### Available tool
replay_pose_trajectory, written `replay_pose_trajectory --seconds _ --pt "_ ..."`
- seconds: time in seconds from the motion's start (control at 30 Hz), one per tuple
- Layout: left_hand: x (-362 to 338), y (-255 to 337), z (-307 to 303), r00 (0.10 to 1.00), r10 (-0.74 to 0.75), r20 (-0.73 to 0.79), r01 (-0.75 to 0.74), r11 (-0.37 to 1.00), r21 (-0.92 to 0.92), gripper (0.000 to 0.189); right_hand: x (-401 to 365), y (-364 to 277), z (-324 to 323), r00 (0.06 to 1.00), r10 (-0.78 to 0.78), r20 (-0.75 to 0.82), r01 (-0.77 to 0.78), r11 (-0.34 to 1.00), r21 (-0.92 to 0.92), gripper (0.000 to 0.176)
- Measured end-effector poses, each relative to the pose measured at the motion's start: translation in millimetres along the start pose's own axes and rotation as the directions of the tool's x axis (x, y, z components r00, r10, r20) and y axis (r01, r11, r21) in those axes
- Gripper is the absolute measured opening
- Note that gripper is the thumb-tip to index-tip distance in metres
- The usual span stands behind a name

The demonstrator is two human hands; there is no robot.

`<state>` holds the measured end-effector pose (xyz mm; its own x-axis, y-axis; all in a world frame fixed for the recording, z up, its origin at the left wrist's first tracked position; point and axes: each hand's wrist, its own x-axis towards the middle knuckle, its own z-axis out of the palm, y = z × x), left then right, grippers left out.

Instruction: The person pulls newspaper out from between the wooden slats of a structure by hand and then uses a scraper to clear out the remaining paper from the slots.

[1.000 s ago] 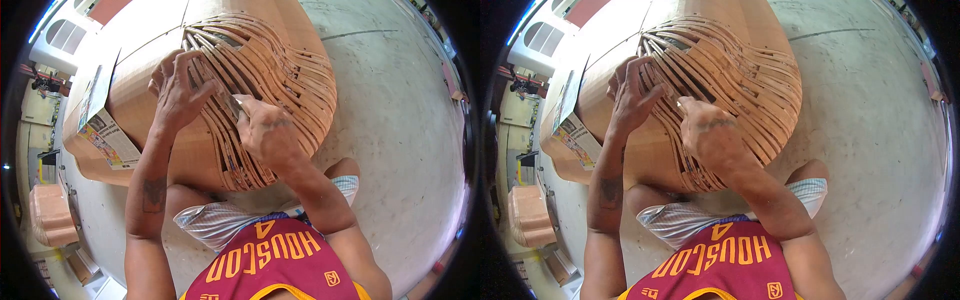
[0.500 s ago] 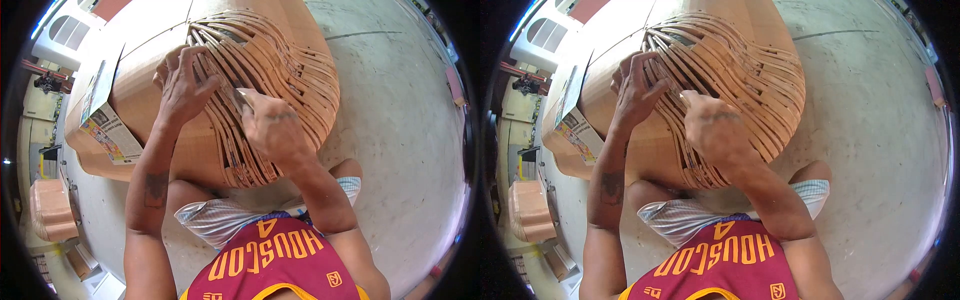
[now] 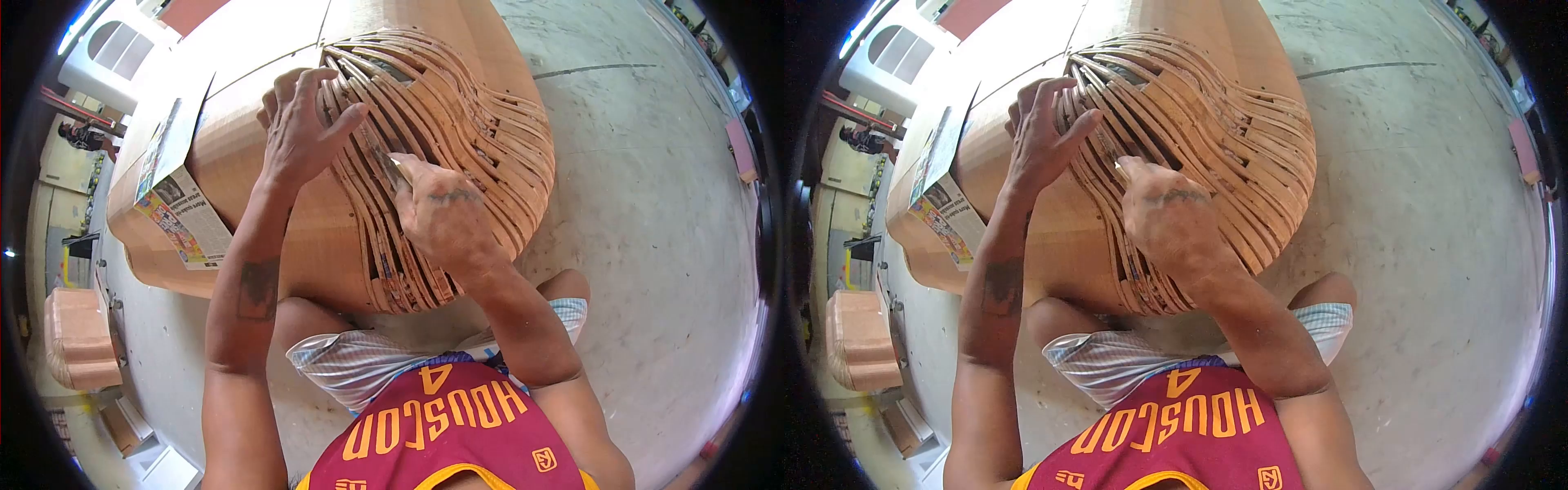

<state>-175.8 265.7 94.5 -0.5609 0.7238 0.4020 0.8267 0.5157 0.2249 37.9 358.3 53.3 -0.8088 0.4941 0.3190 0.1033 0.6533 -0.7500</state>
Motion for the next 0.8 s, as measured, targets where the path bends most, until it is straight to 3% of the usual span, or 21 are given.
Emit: replay_pose_trajectory --seconds 0.1,0.2,0.33,0.47,0.63,0.73,0.8 --pt "2 -13 14 0.966 0.232 -0.115 -0.21 0.962 0.173 0.058 -1 -5 -10 0.999 -0.038 -0.006 0.037 0.997 -0.071 0.03" --pt "9 -22 17 0.979 0.198 -0.05 -0.195 0.979 0.061 0.059 5 -23 -37 0.998 -0.035 -0.059 0.038 0.998 0.045 0.028" --pt "13 -28 8 0.979 0.202 0.003 -0.202 0.979 0.002 0.055 16 -36 -45 0.99 -0.101 -0.095 0.105 0.994 0.03 0.028" --pt "17 -32 3 0.981 0.194 0.033 -0.194 0.981 0.0 0.053 35 -37 -26 0.999 0.023 0.042 -0.02 0.998 -0.053 0.028" --pt "26 -29 0 0.986 0.159 0.04 -0.161 0.986 0.052 0.049 38 -51 -44 1.0 0.021 -0.016 -0.021 1.0 -0.019 0.029" --pt "30 -35 5 0.992 0.125 0.026 -0.124 0.991 -0.044 0.039 54 -45 -29 0.999 0.039 0.02 -0.037 0.995 -0.094 0.03" --pt "34 -52 17 0.972 0.233 0.006 -0.233 0.972 -0.04 0.034 58 -44 -26 0.998 0.056 0.034 -0.05 0.988 -0.147 0.032"
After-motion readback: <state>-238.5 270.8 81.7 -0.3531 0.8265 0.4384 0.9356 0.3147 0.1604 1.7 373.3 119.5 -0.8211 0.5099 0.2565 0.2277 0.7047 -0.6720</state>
